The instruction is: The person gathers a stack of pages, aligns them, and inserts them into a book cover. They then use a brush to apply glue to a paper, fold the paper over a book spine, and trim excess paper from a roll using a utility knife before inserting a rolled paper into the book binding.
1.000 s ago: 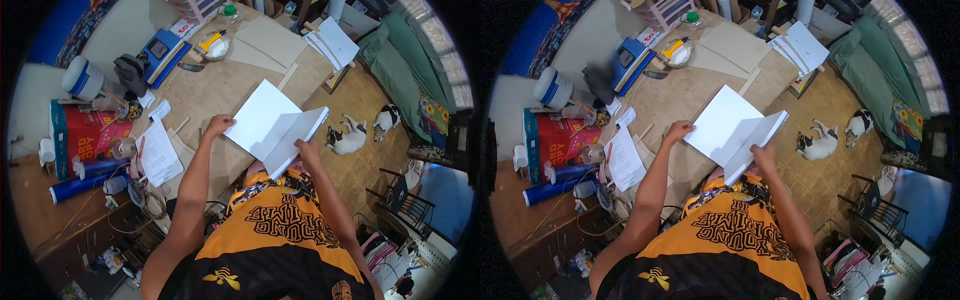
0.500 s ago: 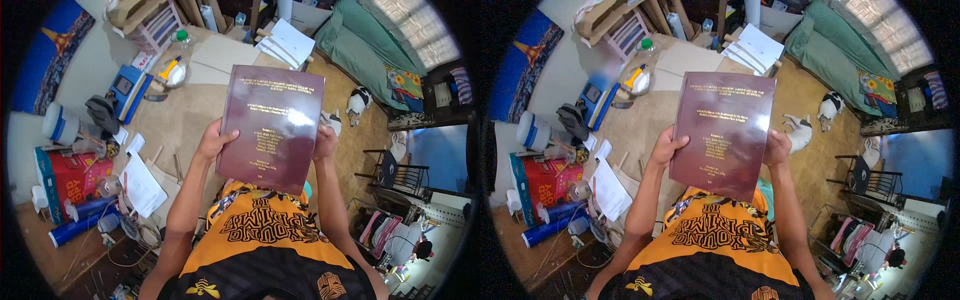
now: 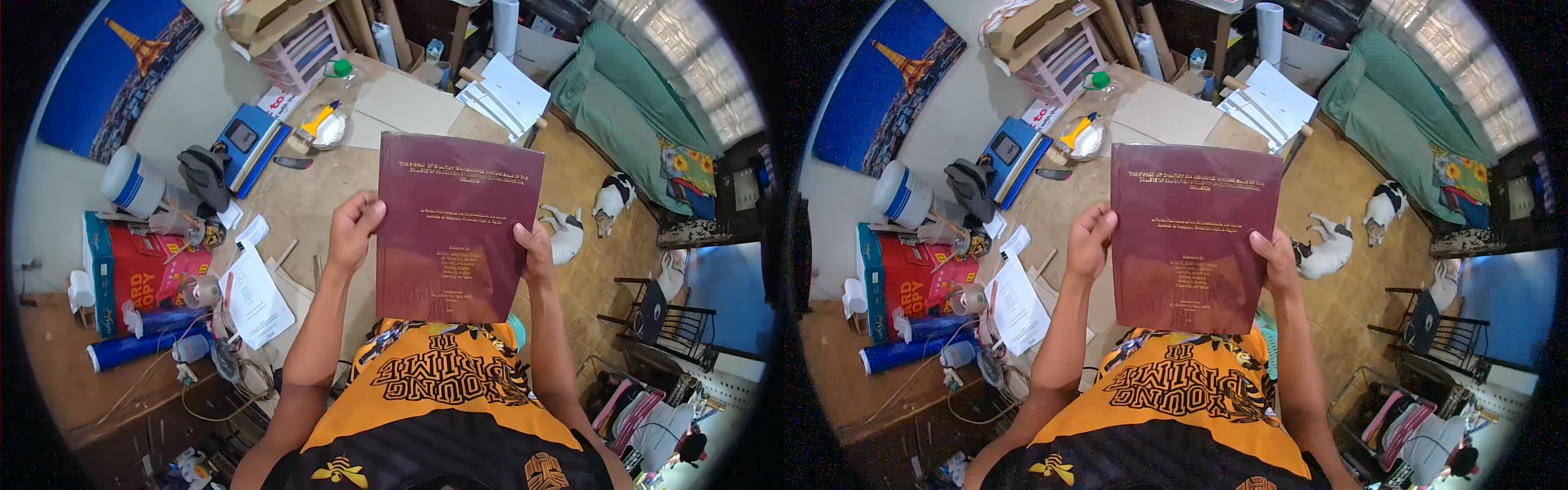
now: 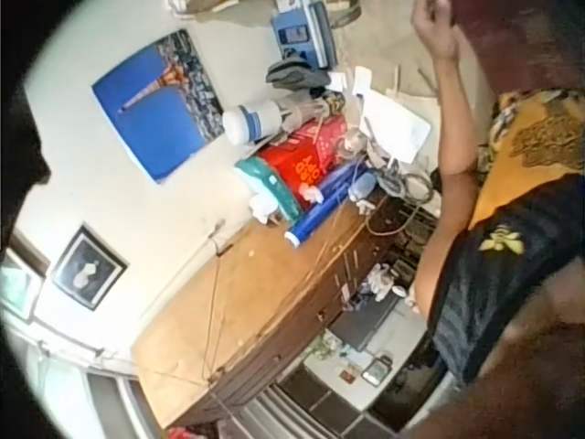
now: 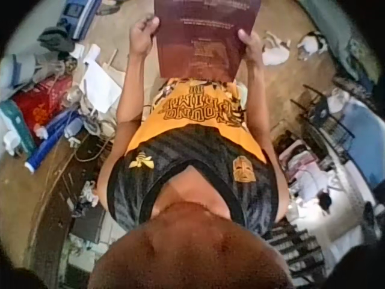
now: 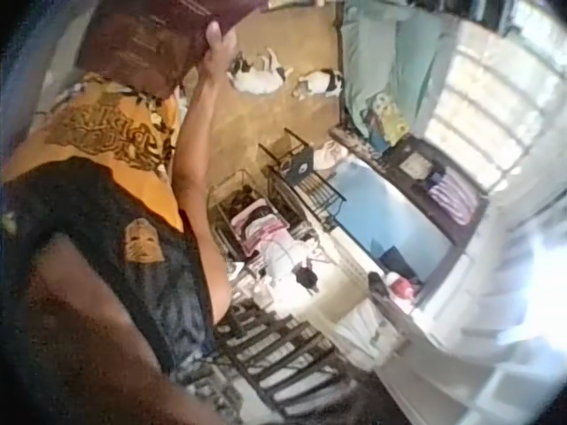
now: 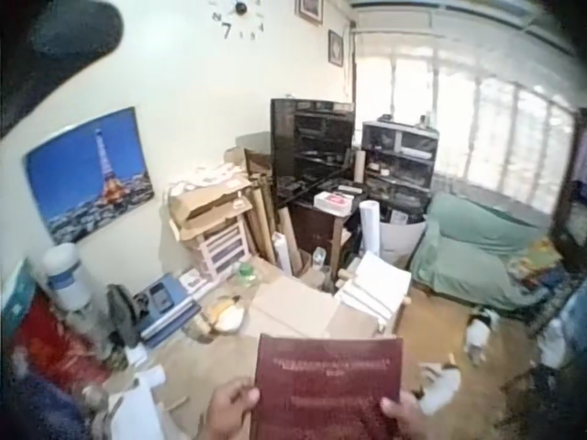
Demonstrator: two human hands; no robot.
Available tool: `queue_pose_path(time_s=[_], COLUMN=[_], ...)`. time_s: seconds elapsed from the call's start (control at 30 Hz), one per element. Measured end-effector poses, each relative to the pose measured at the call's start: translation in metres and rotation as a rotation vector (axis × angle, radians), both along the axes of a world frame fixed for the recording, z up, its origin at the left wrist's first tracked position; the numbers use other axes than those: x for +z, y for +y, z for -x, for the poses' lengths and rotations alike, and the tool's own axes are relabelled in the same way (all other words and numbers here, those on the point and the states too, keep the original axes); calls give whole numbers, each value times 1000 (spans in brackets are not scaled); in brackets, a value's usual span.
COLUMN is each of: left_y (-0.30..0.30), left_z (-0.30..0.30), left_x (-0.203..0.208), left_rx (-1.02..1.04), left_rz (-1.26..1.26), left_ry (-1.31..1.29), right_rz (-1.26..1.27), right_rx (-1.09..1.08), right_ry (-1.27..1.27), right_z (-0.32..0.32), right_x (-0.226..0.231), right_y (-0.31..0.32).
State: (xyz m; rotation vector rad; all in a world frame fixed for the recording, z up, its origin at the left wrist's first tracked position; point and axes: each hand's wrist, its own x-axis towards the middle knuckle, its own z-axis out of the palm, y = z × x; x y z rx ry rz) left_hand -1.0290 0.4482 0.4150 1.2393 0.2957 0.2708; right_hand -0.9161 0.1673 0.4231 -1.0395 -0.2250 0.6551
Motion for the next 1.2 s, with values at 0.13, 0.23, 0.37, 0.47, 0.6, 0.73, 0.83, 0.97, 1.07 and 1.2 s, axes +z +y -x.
queue_pose_path(time_s=[0.13, 0.23, 0.37, 0.47, 0.6, 0.73, 0.83, 0.97, 1.07, 1.2], left_y=[9, 16, 18, 13, 13, 12, 8, 0, -12, -31], left_z=[-24, -36, -40, -41, -40, -41, -39, -28, -11, 12], left_x=[15, 10, 4, 3, -1, -5, -4, -6, -22, -56], left_rx=[90, 173, 184, 222, 207, 218, 204, 71, -111, -341], left_rz=[-45, -61, 26, 29, -46, -141, -104, -87, -135, -231], left_ry=[-10, 13, -24, 20, 24, 4, 36, 130, 205, 200], right_rz=[41, 71, 45, 35, 26, 27, 19, 25, 36, 13], right_rx=[68, 98, 99, 105, 108, 73, 73, 24, -58, -270], right_ry=[32, 28, 79, 107, 128, 132, 115, 125, 136, 115], right_z=[6, 9, 8, 10, 13, 15, 18, 18, 19, 21], right_x=[-11, -16, -20, -23, -28, -31, -34, -35, -40, -46], right_y=[-5, -2, -1, -4, -6, -5, -6, -13, -24, -42])
